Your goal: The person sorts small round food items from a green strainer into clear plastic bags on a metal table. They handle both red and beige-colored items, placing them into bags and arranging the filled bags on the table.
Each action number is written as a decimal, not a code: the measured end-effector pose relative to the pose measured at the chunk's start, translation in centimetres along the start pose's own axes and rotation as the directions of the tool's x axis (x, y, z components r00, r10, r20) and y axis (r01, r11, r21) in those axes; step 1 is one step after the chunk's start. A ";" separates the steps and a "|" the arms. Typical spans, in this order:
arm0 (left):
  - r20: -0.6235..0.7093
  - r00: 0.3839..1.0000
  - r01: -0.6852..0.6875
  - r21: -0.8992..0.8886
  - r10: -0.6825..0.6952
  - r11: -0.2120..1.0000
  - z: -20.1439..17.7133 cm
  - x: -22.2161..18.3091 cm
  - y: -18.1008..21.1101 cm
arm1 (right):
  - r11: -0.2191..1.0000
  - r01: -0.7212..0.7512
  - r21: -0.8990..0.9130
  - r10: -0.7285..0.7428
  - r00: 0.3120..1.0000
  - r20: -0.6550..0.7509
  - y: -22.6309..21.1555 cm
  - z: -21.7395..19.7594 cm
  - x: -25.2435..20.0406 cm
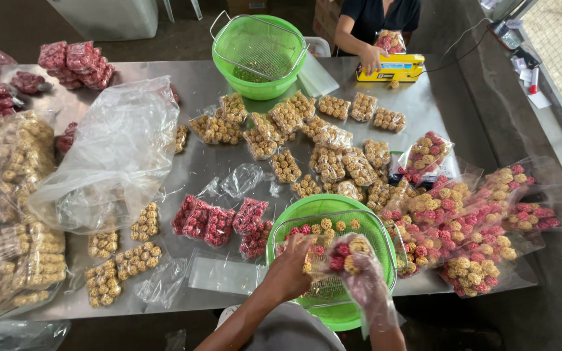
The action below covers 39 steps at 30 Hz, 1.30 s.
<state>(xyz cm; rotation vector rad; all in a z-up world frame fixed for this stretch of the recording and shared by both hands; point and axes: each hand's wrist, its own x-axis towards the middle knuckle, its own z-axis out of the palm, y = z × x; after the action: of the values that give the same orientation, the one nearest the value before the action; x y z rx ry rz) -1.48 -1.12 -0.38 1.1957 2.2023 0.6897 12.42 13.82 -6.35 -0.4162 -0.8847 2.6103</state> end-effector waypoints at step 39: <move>-0.135 0.988 -0.077 -0.063 0.068 0.995 -0.3 -0.3 -2.0 | 0.210 0.143 -0.967 -0.250 0.964 0.088 10.8 -11.4 3.3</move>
<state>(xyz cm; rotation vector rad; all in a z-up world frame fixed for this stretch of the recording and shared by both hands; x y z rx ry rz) -2.71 -2.39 -1.42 1.2324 2.2328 0.8905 11.36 13.18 -22.33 -0.6322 -2.3243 1.4012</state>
